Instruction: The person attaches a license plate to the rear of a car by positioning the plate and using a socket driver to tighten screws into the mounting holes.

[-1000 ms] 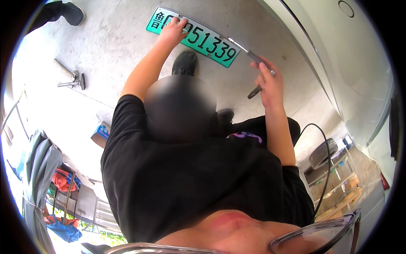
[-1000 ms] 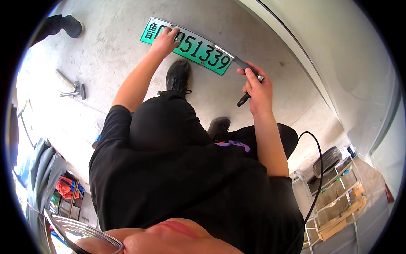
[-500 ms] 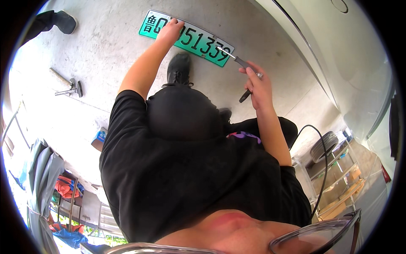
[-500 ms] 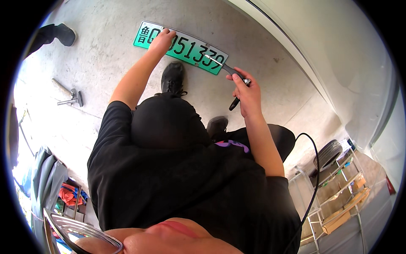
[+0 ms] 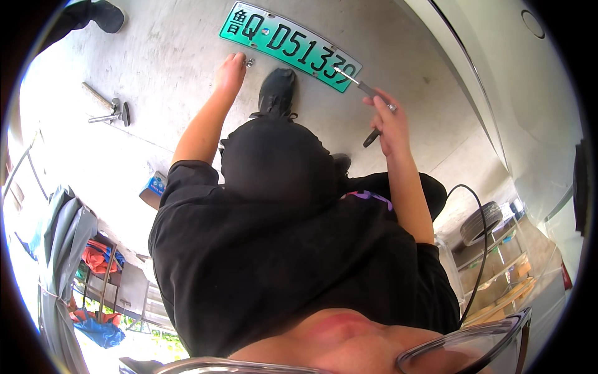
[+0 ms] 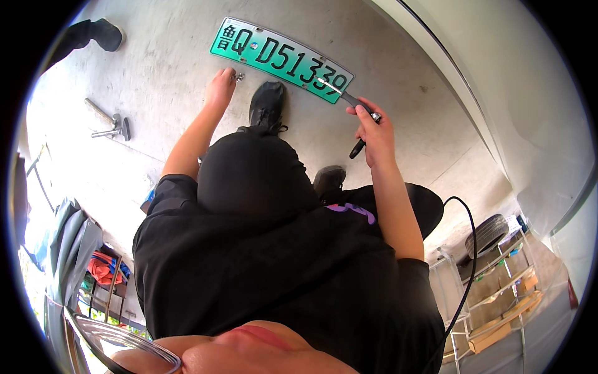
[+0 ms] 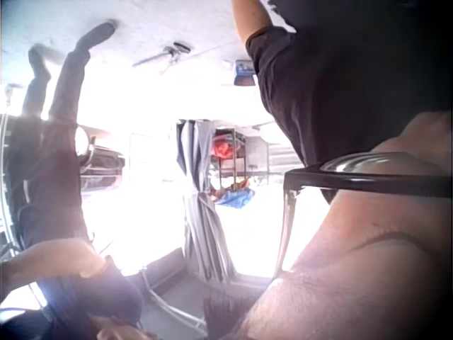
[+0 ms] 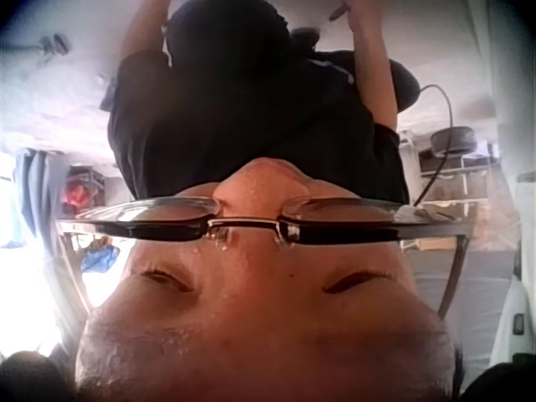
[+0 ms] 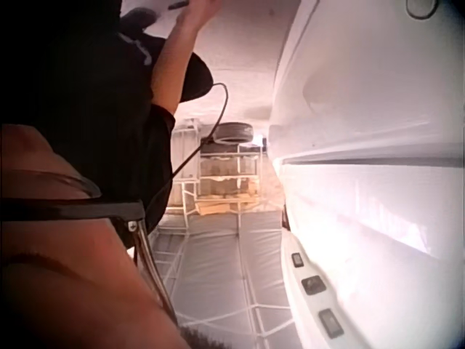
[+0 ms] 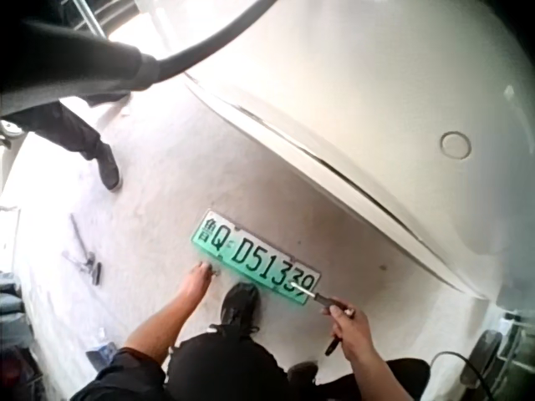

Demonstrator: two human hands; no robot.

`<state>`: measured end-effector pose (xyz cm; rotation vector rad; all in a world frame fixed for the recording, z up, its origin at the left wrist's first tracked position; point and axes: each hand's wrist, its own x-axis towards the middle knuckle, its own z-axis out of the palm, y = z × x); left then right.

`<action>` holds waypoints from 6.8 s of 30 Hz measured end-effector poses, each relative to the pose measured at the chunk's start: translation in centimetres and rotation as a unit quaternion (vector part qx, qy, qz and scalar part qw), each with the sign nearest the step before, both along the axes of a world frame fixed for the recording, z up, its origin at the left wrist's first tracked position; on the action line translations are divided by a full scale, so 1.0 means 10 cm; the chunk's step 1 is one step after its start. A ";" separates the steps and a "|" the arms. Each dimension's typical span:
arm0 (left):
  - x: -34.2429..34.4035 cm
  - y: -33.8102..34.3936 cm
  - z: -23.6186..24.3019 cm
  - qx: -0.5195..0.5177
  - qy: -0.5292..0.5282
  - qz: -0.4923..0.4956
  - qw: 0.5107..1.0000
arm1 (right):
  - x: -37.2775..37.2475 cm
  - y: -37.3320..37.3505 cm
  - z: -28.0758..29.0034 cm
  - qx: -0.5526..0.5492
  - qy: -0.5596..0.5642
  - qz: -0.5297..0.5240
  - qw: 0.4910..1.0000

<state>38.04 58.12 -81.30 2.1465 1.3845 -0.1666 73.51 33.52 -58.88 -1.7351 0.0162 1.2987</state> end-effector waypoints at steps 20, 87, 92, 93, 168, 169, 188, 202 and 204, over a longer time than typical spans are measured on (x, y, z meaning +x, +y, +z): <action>-0.14 0.07 -0.16 0.186 -0.002 -0.105 0.977 | -0.20 0.13 -0.24 0.006 0.019 0.067 0.998; 1.32 0.67 3.34 -0.165 -0.620 -0.093 0.762 | -0.39 0.83 1.11 0.366 0.091 0.031 0.925; 1.46 0.65 3.67 -0.087 -0.675 -0.157 0.716 | -0.40 0.85 1.07 0.380 0.216 0.050 0.898; 1.50 0.61 3.73 -0.084 -0.701 -0.169 0.688 | -0.42 0.85 1.06 0.384 0.214 0.055 0.896; 0.41 0.42 3.71 0.064 -0.045 -0.011 0.997 | -0.06 0.33 0.71 0.333 0.240 -0.013 0.912; 0.41 0.38 3.73 0.072 -0.048 -0.016 0.996 | -0.10 0.37 0.71 0.321 0.228 -0.014 0.919; 0.30 0.38 3.18 -0.023 -0.072 -0.013 0.997 | 0.44 -0.33 -0.65 0.057 0.082 0.051 0.994; 0.20 0.11 2.38 -0.081 0.027 -0.035 0.996 | 0.21 -1.55 -2.47 -0.333 -0.049 0.781 0.527; 0.14 0.08 2.28 -0.081 0.032 -0.042 0.995 | 0.13 -1.69 -2.54 -0.354 0.011 0.728 0.587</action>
